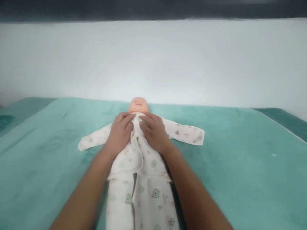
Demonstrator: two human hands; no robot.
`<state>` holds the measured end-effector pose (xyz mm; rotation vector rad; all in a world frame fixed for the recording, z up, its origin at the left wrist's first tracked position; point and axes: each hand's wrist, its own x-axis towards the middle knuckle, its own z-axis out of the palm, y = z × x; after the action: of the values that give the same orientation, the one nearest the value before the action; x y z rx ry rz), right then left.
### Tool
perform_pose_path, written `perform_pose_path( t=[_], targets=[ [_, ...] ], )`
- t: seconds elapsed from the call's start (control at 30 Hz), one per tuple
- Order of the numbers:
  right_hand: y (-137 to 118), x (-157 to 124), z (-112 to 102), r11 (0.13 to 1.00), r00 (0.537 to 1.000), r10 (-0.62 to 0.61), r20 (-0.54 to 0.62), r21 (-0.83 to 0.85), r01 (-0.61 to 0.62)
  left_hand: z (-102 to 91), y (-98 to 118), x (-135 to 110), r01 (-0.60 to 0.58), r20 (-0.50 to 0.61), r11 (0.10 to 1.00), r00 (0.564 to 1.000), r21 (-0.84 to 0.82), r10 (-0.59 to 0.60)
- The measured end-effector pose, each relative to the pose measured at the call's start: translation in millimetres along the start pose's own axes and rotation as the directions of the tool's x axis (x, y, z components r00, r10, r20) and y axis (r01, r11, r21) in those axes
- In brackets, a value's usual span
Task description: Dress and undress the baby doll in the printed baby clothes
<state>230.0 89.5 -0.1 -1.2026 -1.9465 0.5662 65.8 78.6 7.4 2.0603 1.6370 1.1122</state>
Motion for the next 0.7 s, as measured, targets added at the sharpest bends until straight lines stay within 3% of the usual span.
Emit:
perform_pose_path(
  t=[0.4,0.7],
  targets=[
    [-8.0,7.2,-5.3,0.984,0.978,0.116,0.176,-0.153,-0.089,-0.6,-1.4,3.3,0.076,0.069,0.989,0.995,-0.126,-0.068],
    [-4.1,3.6,-1.1,0.998,0.997,-0.068,-0.035,-0.018,0.067,-1.6,-2.0,3.7,0.083,0.068,0.985,0.995,-0.153,-0.073]
  ],
)
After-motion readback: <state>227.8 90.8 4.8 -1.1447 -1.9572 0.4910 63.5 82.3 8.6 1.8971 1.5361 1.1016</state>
